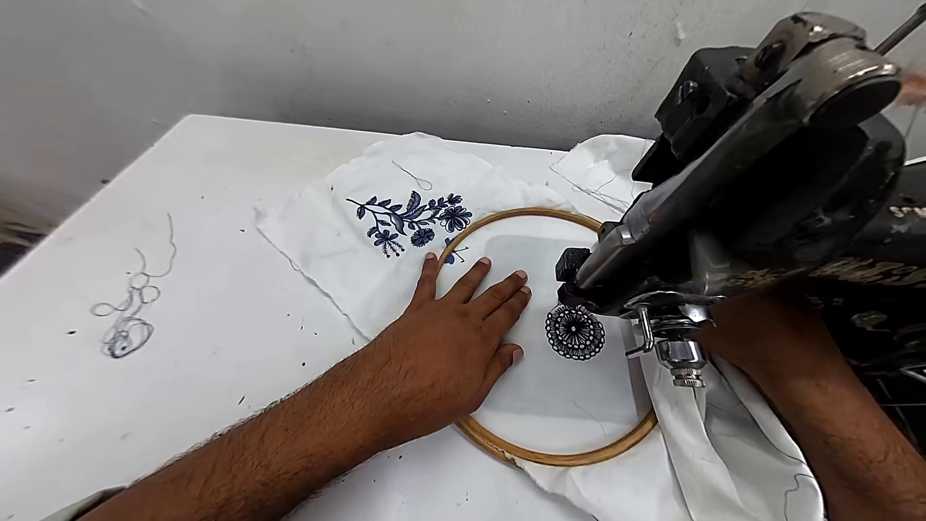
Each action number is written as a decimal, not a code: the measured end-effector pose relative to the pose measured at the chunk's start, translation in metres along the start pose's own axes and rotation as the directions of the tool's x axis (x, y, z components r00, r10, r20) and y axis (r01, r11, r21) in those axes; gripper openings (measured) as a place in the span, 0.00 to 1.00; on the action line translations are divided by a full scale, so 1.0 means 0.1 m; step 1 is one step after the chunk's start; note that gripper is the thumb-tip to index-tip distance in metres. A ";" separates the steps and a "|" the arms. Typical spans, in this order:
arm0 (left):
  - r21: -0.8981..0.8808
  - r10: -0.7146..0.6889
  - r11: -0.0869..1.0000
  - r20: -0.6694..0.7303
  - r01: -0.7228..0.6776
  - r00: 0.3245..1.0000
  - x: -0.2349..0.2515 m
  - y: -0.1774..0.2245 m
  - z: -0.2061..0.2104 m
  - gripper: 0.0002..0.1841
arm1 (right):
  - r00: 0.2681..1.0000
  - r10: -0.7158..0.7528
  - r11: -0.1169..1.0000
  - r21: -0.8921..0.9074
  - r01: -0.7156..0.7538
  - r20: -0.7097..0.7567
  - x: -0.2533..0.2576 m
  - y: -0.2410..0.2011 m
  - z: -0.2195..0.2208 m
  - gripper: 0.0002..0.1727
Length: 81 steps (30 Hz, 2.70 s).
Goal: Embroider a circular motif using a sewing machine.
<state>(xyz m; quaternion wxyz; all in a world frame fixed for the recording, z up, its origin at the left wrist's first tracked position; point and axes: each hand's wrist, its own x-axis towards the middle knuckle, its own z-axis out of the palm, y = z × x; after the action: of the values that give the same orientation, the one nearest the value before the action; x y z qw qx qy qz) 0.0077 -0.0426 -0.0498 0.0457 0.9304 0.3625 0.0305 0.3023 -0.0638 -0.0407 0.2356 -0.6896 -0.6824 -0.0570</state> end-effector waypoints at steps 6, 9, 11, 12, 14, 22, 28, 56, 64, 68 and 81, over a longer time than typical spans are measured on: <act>0.014 -0.003 1.000 0.027 0.003 1.000 -0.04 0.02 -0.03 0.33 | 1.000 0.025 1.000 -0.018 -0.024 0.020 -0.01 -0.01 -0.01 0.22; 0.016 -0.013 1.000 0.016 0.013 1.000 -0.03 0.01 -0.03 0.33 | 1.000 0.001 1.000 -0.024 -0.002 -0.013 -0.02 0.00 0.02 0.22; 0.008 -0.016 1.000 0.006 0.016 1.000 -0.02 0.01 -0.02 0.33 | 0.998 -0.048 0.998 -0.029 0.048 -0.031 -0.02 0.03 0.03 0.23; 0.007 -0.017 1.000 0.004 0.017 1.000 -0.01 0.01 -0.01 0.33 | 0.998 -0.058 0.998 -0.025 0.058 -0.033 -0.01 0.03 0.03 0.22; 0.010 -0.014 1.000 0.005 0.014 1.000 -0.02 0.03 -0.01 0.33 | 0.998 -0.053 0.999 -0.012 0.053 -0.023 0.00 0.04 0.02 0.22; 0.015 -0.017 1.000 0.011 0.017 1.000 -0.03 0.00 -0.02 0.33 | 1.000 -0.025 0.999 -0.027 0.025 -0.010 -0.02 -0.02 0.01 0.22; 0.020 -0.010 1.000 0.022 0.009 1.000 -0.03 0.03 -0.02 0.33 | 1.000 -0.001 1.000 -0.014 0.001 0.003 -0.01 0.00 0.01 0.23; 0.017 -0.013 1.000 0.028 0.013 1.000 -0.05 0.02 -0.05 0.34 | 0.998 0.066 0.998 -0.010 -0.066 0.021 -0.04 -0.07 -0.02 0.21; 0.002 -0.014 1.000 0.021 0.014 1.000 -0.01 0.02 -0.02 0.34 | 1.000 0.000 1.000 0.000 0.000 -0.006 -0.01 -0.01 0.01 0.22; 0.022 -0.018 1.000 0.056 0.017 0.998 -0.05 0.01 -0.06 0.34 | 0.997 0.066 0.998 -0.011 -0.065 0.029 -0.02 -0.06 -0.01 0.21; 0.021 -0.030 0.999 0.063 0.028 0.998 -0.06 0.00 -0.09 0.33 | 0.999 0.036 0.999 0.004 -0.036 0.001 -0.04 -0.08 0.00 0.23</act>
<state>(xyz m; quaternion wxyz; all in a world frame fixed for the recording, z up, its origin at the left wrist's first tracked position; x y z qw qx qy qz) 0.0028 -0.0462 -0.0413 0.0484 0.9259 0.3746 -0.0032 0.2946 -0.0681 -0.0404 0.2375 -0.7013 -0.6702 -0.0511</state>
